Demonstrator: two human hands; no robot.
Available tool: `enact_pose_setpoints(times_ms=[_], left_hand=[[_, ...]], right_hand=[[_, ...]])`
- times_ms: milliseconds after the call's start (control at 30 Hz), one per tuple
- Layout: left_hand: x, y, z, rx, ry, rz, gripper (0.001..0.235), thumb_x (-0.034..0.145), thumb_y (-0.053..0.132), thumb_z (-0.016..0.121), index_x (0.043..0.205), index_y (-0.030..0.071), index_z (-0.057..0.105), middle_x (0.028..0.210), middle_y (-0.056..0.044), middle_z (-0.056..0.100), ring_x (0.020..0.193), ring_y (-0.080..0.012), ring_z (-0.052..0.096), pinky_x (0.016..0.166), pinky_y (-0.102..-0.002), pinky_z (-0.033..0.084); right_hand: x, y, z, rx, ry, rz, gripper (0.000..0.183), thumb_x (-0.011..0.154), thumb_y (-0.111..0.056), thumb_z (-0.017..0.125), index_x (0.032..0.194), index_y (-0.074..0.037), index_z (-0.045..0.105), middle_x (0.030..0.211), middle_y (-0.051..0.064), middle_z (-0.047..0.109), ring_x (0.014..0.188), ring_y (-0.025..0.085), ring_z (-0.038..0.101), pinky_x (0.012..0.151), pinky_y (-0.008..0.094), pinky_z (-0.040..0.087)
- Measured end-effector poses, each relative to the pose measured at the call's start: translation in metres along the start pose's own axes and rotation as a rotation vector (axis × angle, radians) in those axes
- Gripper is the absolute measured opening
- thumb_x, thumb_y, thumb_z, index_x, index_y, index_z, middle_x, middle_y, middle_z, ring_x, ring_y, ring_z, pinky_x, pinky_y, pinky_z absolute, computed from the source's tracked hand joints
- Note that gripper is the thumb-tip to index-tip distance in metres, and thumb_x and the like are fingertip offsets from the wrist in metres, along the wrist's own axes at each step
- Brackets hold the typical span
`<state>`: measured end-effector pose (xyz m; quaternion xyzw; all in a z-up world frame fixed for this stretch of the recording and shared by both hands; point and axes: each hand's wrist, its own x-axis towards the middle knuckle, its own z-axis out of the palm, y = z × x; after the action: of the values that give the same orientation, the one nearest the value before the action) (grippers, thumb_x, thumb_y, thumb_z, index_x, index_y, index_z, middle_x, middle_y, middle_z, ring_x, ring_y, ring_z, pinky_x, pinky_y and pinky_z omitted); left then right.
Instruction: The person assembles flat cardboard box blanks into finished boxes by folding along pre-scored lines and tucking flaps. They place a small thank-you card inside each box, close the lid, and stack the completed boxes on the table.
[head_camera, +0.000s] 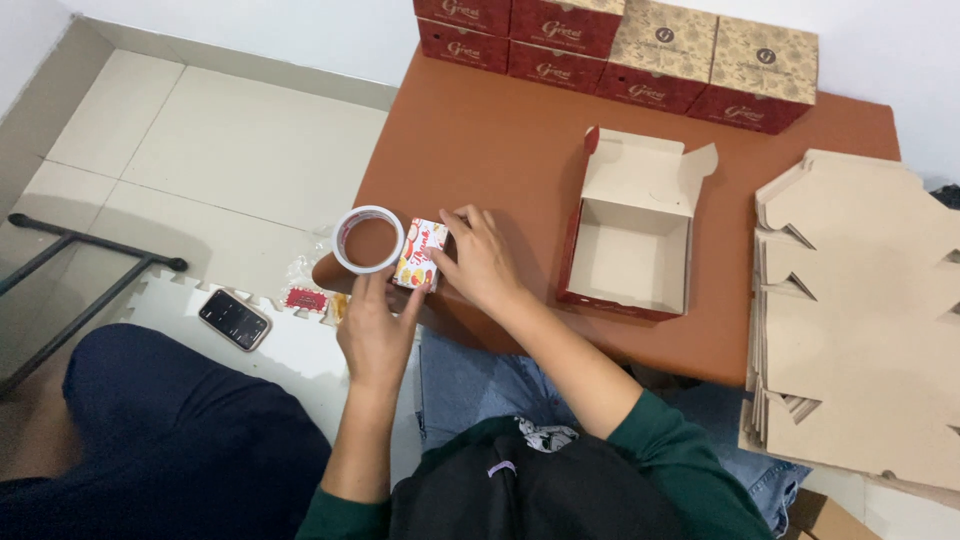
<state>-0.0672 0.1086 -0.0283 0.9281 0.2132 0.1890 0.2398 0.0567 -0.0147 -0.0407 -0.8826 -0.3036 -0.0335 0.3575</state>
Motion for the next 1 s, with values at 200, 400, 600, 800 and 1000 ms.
enact_pose_setpoints(times_ms=[200, 400, 600, 800, 1000], left_hand=[[0.002, 0.009, -0.003, 0.040, -0.024, -0.010, 0.042, 0.085, 0.034, 0.083, 0.113, 0.004, 0.073, 0.089, -0.010, 0.068, 0.082, -0.0293, 0.072, 0.067, -0.044, 0.058], [0.002, 0.004, 0.002, 0.131, 0.009, 0.025, 0.044, 0.085, 0.040, 0.082, 0.115, 0.008, 0.073, 0.087, -0.006, 0.067, 0.082, -0.0268, 0.071, 0.066, -0.044, 0.058], [-0.002, 0.002, 0.008, 0.212, 0.112, 0.123, 0.043, 0.082, 0.042, 0.083, 0.110, 0.011, 0.073, 0.084, -0.002, 0.064, 0.079, -0.0229, 0.070, 0.065, -0.037, 0.057], [0.000, 0.011, -0.003, 0.037, 0.116, 0.082, 0.055, 0.078, 0.032, 0.087, 0.124, 0.010, 0.065, 0.096, -0.006, 0.063, 0.086, -0.0288, 0.069, 0.069, -0.044, 0.058], [0.009, 0.008, -0.012, -0.349, 0.052, 0.043, 0.046, 0.093, 0.018, 0.076, 0.132, 0.001, 0.057, 0.106, -0.016, 0.058, 0.087, -0.0319, 0.069, 0.069, -0.041, 0.058]], right_hand=[[-0.002, -0.007, 0.002, -0.092, 0.022, -0.017, 0.041, 0.085, -0.023, 0.076, 0.122, -0.006, 0.070, 0.114, 0.011, 0.061, 0.107, 0.032, 0.058, 0.088, 0.046, 0.049], [0.003, -0.004, 0.005, -0.172, 0.003, 0.012, 0.056, 0.085, -0.029, 0.077, 0.133, -0.004, 0.062, 0.113, 0.012, 0.063, 0.107, 0.032, 0.058, 0.086, 0.047, 0.047], [-0.001, -0.009, 0.001, -0.148, 0.007, -0.020, 0.044, 0.085, -0.027, 0.077, 0.124, -0.009, 0.068, 0.109, 0.007, 0.060, 0.104, 0.029, 0.056, 0.086, 0.046, 0.045], [0.005, 0.008, 0.017, 0.106, 0.210, -0.067, 0.014, 0.086, -0.016, 0.074, 0.096, -0.018, 0.064, 0.082, -0.001, 0.064, 0.081, 0.023, 0.066, 0.074, 0.039, 0.050], [-0.014, -0.007, -0.022, 0.584, 0.201, 0.158, 0.012, 0.089, -0.011, 0.075, 0.099, -0.013, 0.070, 0.080, 0.007, 0.074, 0.074, 0.017, 0.073, 0.067, 0.028, 0.057]])
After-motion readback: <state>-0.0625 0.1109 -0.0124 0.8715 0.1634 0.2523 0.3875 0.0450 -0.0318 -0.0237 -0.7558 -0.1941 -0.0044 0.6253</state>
